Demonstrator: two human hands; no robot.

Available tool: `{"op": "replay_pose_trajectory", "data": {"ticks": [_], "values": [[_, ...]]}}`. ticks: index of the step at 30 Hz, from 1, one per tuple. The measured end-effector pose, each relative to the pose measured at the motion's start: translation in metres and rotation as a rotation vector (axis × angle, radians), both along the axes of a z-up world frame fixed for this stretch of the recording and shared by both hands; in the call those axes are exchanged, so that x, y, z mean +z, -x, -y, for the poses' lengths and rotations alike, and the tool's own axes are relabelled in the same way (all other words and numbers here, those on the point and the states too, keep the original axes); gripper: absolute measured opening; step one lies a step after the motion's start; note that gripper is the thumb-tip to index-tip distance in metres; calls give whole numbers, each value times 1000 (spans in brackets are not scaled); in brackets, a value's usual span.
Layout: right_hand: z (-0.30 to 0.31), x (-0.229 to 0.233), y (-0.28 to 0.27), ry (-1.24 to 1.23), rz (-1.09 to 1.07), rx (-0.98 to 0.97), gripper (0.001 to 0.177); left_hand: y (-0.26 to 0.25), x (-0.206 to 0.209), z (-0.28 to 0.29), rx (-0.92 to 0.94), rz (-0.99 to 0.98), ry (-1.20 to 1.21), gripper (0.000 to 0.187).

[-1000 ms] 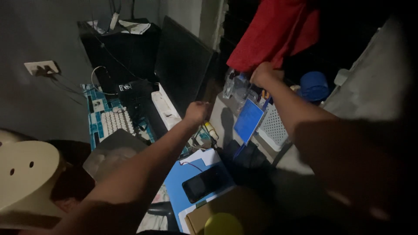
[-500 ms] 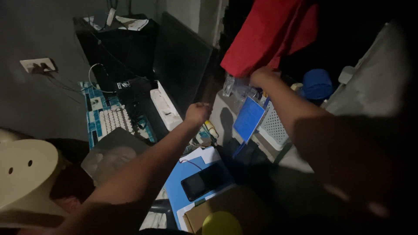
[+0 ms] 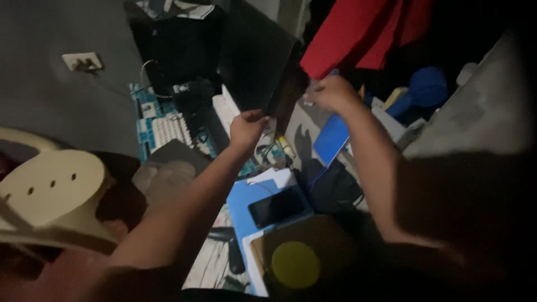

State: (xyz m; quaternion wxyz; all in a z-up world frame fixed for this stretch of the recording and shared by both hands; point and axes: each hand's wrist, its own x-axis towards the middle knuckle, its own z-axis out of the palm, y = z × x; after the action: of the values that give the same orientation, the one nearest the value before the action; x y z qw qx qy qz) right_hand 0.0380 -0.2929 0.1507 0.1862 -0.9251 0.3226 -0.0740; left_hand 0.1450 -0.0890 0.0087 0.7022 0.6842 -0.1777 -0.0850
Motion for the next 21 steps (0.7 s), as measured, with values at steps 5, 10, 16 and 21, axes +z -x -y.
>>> {"op": "replay_pose_trajectory", "data": {"ticks": [5, 10, 16, 21], "values": [[-68, -35, 39, -216, 215, 180, 61, 28, 14, -66, 143, 150, -100, 48], [-89, -71, 61, -601, 202, 202, 68, 35, -3, -145, 285, 20, -139, 73], [-135, -106, 102, -770, 83, 275, 78, 65, -43, -214, 349, -83, -114, 85], [-181, -127, 132, -802, 2, 242, 83, 107, -53, -256, 395, -144, -181, 85]]}}
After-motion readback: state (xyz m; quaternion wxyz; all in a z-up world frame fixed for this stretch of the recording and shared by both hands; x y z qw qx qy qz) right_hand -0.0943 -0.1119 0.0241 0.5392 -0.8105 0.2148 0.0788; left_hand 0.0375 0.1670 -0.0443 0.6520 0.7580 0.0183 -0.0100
